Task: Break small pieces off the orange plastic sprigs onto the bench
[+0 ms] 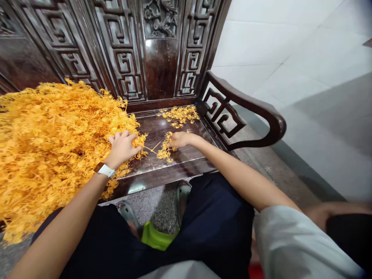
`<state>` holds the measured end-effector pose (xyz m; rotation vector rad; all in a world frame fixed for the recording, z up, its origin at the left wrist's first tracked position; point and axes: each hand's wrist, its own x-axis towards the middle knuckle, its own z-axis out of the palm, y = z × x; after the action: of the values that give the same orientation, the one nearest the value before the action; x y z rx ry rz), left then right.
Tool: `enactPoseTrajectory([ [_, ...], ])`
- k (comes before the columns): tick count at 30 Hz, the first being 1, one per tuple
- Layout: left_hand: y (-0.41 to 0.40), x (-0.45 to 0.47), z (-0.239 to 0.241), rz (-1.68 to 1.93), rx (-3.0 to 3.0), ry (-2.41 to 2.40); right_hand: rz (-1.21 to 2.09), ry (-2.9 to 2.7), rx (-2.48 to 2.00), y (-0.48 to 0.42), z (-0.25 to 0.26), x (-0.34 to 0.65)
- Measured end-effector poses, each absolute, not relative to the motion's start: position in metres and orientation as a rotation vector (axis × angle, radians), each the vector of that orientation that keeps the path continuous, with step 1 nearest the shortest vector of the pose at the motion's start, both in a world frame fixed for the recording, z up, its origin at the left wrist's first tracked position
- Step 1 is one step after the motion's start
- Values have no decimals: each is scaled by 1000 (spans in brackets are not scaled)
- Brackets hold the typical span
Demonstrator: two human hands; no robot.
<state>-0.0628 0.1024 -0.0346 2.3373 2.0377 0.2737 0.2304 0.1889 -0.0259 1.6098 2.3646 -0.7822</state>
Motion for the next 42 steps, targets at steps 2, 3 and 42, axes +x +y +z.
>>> enactPoseTrajectory([
  [2, 101, -58, -37, 270, 2383, 2013, -674, 2368, 1694, 184, -21, 228],
  [3, 100, -55, -37, 273, 2398, 2006, -595, 2434, 1738, 182, -17, 225],
  [42, 103, -53, -31, 276, 2509, 1818, -2455, 2574, 1372, 178, -16, 170],
])
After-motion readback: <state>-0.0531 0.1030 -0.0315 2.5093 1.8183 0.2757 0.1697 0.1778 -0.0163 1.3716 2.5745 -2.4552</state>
